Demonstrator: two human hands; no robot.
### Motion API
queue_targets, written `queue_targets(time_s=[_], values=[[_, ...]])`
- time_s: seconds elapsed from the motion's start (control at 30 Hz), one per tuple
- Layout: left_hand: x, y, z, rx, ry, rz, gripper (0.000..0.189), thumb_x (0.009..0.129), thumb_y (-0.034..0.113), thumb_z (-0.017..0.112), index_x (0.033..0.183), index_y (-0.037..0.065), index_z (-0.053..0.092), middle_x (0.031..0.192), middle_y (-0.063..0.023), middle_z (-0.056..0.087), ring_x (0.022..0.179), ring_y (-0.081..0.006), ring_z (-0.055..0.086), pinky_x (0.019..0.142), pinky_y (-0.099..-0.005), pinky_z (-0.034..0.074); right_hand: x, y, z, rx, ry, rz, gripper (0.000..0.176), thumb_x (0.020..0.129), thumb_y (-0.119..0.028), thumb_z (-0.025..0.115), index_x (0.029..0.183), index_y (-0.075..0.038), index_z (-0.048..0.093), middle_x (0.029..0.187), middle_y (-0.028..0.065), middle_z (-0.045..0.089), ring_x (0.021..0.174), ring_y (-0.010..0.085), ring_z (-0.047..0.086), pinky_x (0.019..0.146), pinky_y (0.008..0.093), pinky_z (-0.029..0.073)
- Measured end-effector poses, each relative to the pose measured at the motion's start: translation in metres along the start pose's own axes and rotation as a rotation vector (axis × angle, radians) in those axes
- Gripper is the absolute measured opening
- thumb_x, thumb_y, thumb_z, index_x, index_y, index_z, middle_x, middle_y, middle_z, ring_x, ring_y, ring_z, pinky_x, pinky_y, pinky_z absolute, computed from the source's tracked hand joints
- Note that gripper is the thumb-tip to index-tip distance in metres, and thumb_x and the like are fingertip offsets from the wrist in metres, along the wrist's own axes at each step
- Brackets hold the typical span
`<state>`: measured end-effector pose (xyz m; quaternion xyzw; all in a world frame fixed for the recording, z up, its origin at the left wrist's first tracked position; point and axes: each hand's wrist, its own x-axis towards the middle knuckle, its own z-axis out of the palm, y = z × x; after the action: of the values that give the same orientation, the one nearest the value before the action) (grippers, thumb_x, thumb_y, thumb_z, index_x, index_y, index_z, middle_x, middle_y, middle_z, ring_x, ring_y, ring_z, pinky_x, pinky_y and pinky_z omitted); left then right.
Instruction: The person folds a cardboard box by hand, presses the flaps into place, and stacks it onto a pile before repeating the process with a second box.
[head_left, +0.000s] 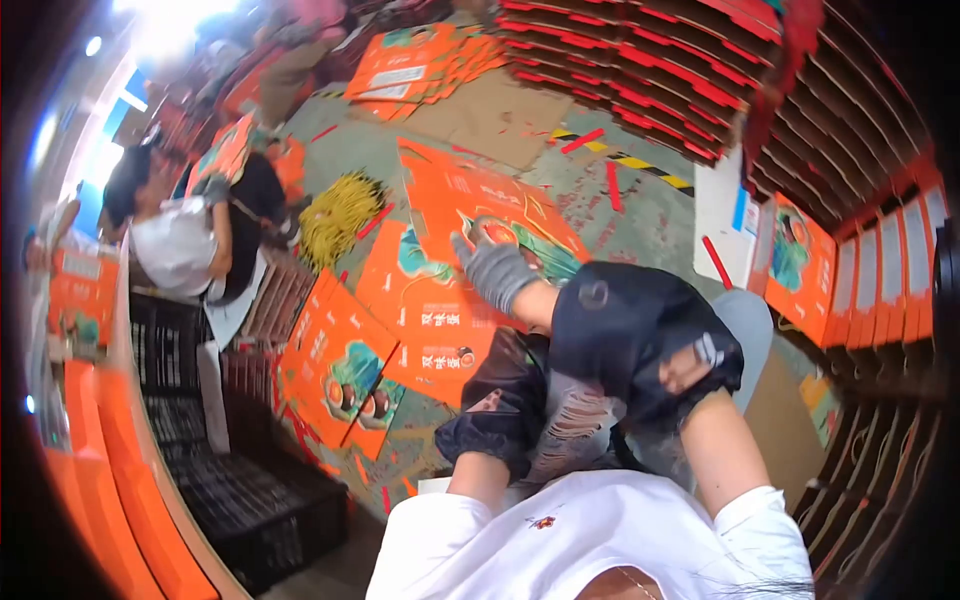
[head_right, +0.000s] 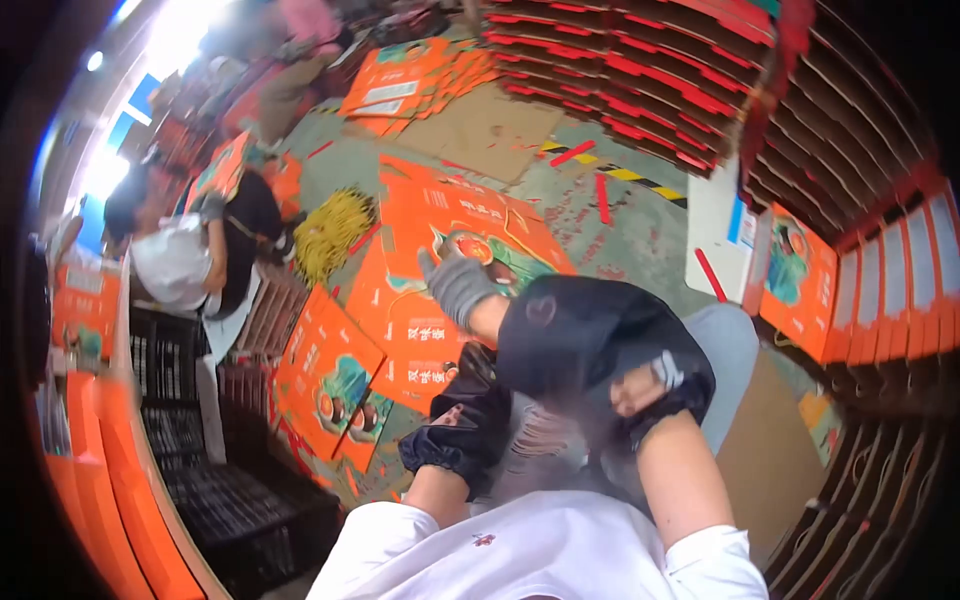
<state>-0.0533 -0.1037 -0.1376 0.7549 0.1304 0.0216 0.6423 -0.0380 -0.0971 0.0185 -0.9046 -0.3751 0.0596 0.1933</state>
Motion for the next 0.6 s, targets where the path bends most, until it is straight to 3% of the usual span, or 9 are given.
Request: queue_targets(time_s=[0.07, 0.1, 0.17, 0.27, 0.33, 0.43, 0.5, 0.57, 0.6], values=[[0.005, 0.011, 0.003, 0.077, -0.048, 0.065, 0.055, 0.085, 0.030, 0.068, 0.129, 0.007, 0.044, 0.118, -0.0129, 0.055, 0.104, -0.0238, 0.054, 0.090, -0.0325, 0.044, 0.017, 0.041, -0.028, 0.096, 0.150, -0.023, 0.058, 0.080, -0.020, 0.060, 0.135, -0.012, 0.045, 0.119, 0.0163, 0.062, 0.100, 0.0318, 0.064, 0.073, 0.0466, 0.054], [0.006, 0.018, 0.002, 0.119, -0.059, 0.101, 0.059, 0.084, 0.030, 0.070, 0.131, 0.007, 0.043, 0.120, -0.0134, 0.055, 0.107, -0.0246, 0.054, 0.092, -0.0329, 0.044, 0.014, 0.062, -0.058, -0.070, 0.237, -0.079, 0.050, 0.080, -0.017, 0.059, 0.129, -0.011, 0.052, 0.113, 0.0169, 0.065, 0.096, 0.0309, 0.065, 0.069, 0.0442, 0.054], [0.011, 0.038, -0.008, 0.192, 0.000, 0.156, 0.066, 0.083, 0.031, 0.072, 0.136, 0.007, 0.041, 0.125, -0.0143, 0.054, 0.112, -0.0261, 0.053, 0.096, -0.0338, 0.043, -0.009, 0.105, -0.123, -0.100, 0.226, 0.163, 0.042, 0.081, -0.018, 0.059, 0.122, -0.010, 0.059, 0.099, 0.0182, 0.068, 0.090, 0.0325, 0.065, 0.071, 0.0432, 0.053], [0.007, 0.114, -0.025, 0.196, 0.199, 0.150, 0.069, 0.078, 0.019, 0.077, 0.136, 0.004, 0.042, 0.128, -0.0128, 0.053, 0.117, -0.0253, 0.051, 0.101, -0.0335, 0.040, -0.056, 0.246, -0.152, 0.274, 0.321, 0.184, 0.043, 0.084, -0.017, 0.063, 0.126, -0.007, 0.058, 0.106, 0.0138, 0.067, 0.093, 0.0232, 0.063, 0.084, 0.0361, 0.049], [0.062, 0.099, -0.039, 0.148, 0.152, 0.510, 0.070, 0.076, 0.016, 0.078, 0.134, 0.001, 0.043, 0.128, -0.0146, 0.052, 0.120, -0.0241, 0.049, 0.102, -0.0329, 0.039, -0.103, 0.319, -0.154, 0.647, 0.432, 0.124, 0.043, 0.083, -0.006, 0.066, 0.124, 0.000, 0.058, 0.111, 0.0071, 0.068, 0.099, 0.0145, 0.059, 0.091, 0.0305, 0.046], [0.135, 0.128, -0.026, -0.021, 0.056, 0.618, 0.069, 0.077, 0.018, 0.077, 0.135, 0.002, 0.042, 0.130, -0.0140, 0.050, 0.121, -0.0245, 0.048, 0.103, -0.0342, 0.038, -0.171, 0.374, -0.148, 0.667, 0.504, 0.306, 0.035, 0.083, -0.007, 0.068, 0.116, 0.002, 0.062, 0.097, 0.0057, 0.068, 0.086, 0.0125, 0.059, 0.080, 0.0300, 0.049], [0.100, 0.220, -0.011, 0.417, 0.183, 0.801, 0.068, 0.080, 0.021, 0.075, 0.136, 0.002, 0.041, 0.130, -0.0133, 0.050, 0.121, -0.0247, 0.048, 0.103, -0.0348, 0.038, -0.208, 0.378, -0.153, 0.825, 0.432, 0.543, 0.035, 0.084, -0.012, 0.070, 0.116, -0.001, 0.064, 0.095, 0.0000, 0.066, 0.085, 0.0087, 0.056, 0.080, 0.0269, 0.048], [0.111, 0.227, 0.026, 0.050, 0.053, 0.371, 0.072, 0.081, 0.027, 0.074, 0.137, 0.002, 0.038, 0.132, -0.0135, 0.048, 0.122, -0.0271, 0.047, 0.103, -0.0352, 0.038, -0.228, 0.380, -0.155, 0.896, 0.422, 0.558, 0.035, 0.084, -0.013, 0.071, 0.117, -0.002, 0.064, 0.093, -0.0010, 0.064, 0.083, 0.0078, 0.055, 0.078, 0.0264, 0.048], [0.114, 0.231, 0.039, -0.089, -0.090, 0.105, 0.084, 0.077, 0.040, 0.075, 0.142, 0.010, 0.031, 0.139, -0.0142, 0.040, 0.126, -0.0322, 0.043, 0.093, -0.0501, 0.042, -0.234, 0.378, -0.156, 0.925, 0.404, 0.561, 0.036, 0.084, -0.014, 0.071, 0.117, -0.002, 0.064, 0.093, -0.0015, 0.064, 0.082, 0.0074, 0.054, 0.078, 0.0262, 0.048]])
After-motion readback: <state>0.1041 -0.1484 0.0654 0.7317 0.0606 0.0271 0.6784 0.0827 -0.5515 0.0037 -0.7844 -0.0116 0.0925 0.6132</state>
